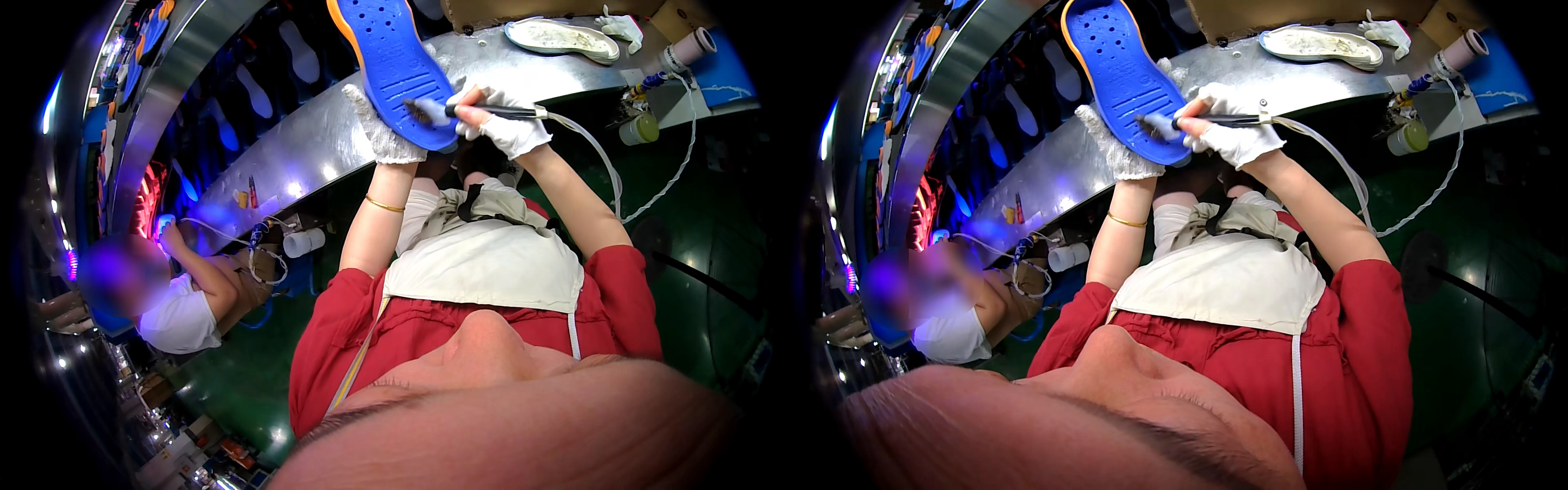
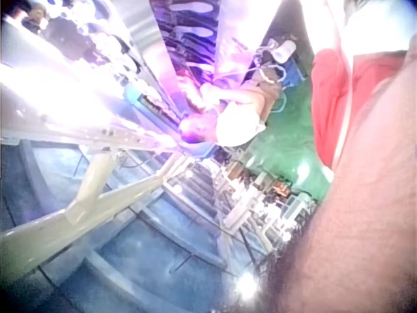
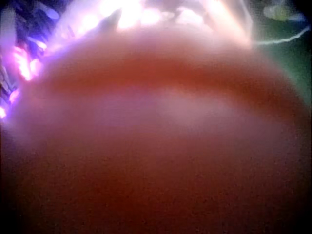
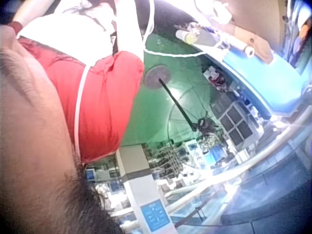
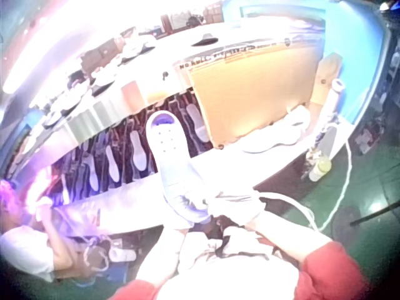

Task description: The person applies adhesive to the inner surfaces of various shoe soles using a brush tool, handling one sole at a time and placing each back onto a conveyor belt after completion.

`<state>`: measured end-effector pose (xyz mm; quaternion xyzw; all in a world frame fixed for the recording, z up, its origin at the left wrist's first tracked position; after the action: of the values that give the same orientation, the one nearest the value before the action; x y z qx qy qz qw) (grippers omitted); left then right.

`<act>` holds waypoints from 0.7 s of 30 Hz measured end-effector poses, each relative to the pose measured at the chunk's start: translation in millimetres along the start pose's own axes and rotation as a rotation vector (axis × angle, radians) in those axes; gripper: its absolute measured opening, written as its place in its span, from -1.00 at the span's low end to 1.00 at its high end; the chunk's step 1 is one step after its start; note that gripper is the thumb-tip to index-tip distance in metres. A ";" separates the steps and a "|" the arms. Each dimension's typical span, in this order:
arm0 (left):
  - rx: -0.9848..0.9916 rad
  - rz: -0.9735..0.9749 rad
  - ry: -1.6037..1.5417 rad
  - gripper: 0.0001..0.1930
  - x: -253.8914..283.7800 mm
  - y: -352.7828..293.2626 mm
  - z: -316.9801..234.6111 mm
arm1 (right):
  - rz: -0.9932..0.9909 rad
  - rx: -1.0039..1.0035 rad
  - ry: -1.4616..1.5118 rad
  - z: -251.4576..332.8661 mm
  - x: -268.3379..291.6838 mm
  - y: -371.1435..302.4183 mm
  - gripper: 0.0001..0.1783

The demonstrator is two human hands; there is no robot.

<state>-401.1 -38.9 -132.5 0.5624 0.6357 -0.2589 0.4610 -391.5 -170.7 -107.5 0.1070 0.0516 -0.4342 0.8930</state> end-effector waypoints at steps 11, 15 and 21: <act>-0.050 0.073 -0.006 -0.14 -39.7 3.1 -13.2 | 0.048 -0.144 0.137 -11.8 -8.9 1.9 -0.90; 0.013 0.119 -0.088 -0.11 -28.3 9.2 -17.1 | 0.125 0.057 -0.057 8.5 -18.9 -4.4 -0.91; 0.034 0.186 -0.093 -0.09 -36.6 13.6 -20.0 | 0.068 -0.014 -0.064 11.0 -3.4 7.5 -0.91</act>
<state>-396.1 -36.2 -89.1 0.6143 0.5541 -0.2514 0.5023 -387.7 -166.2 -95.1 0.0885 0.0223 -0.4062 0.9092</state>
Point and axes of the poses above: each hand's wrist, its own y-axis towards the middle knuckle, its own x-axis out of the back of the hand, z = x × y, the point moved 9 cm from there along y, towards the middle knuckle, and after that the axes turned 1 degree about -y, right-handed, at the moved point
